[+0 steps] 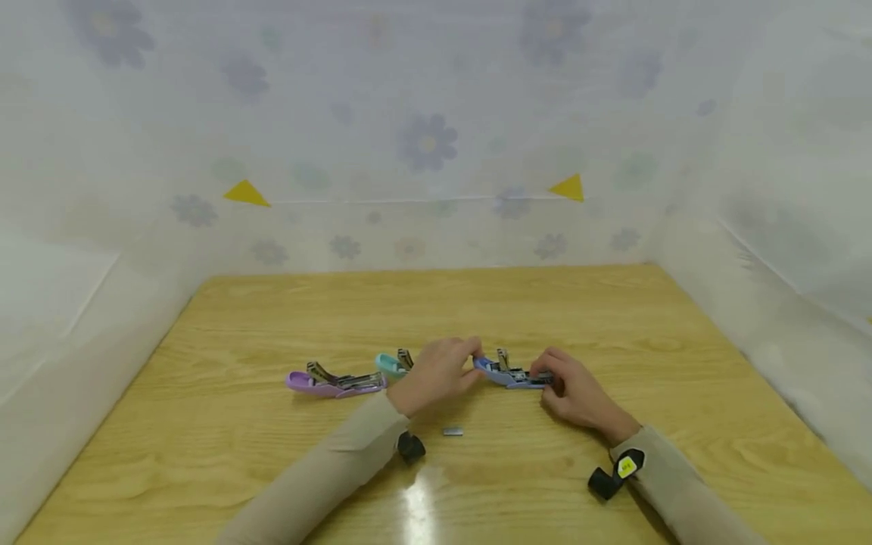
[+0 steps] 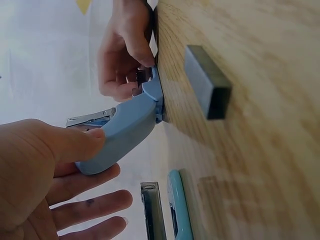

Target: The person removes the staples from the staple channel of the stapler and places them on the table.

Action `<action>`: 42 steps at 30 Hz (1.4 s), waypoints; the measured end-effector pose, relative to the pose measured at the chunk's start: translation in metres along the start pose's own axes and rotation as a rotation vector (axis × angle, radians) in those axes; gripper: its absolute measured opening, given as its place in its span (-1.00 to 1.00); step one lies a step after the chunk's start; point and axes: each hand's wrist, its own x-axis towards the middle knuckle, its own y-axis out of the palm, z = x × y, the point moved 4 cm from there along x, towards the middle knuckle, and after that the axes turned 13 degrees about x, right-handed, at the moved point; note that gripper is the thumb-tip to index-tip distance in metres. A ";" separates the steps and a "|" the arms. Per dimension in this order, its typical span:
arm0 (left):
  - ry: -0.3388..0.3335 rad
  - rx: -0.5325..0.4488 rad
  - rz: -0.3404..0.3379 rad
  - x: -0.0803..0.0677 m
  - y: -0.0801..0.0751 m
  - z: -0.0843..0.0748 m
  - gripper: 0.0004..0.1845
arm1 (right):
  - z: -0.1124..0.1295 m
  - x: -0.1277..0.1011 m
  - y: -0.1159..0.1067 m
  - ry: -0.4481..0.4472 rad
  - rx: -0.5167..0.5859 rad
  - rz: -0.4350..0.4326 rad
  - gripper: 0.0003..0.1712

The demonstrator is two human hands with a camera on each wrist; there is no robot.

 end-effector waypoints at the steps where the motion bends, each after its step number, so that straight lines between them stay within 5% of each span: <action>1: -0.004 -0.004 0.005 0.000 0.000 0.000 -0.80 | -0.001 0.002 0.001 0.000 0.006 0.010 -0.57; 12: -0.040 -0.022 0.037 0.002 0.000 0.003 -0.80 | -0.006 0.013 0.002 -0.036 0.074 0.027 -0.62; 20: -0.027 -0.039 0.038 0.002 0.000 0.003 -0.80 | -0.007 0.007 -0.003 0.035 0.205 -0.069 -0.61; 42: -0.016 -0.073 0.028 -0.002 -0.001 0.004 -0.80 | 0.000 -0.004 -0.008 0.187 0.080 -0.118 -0.80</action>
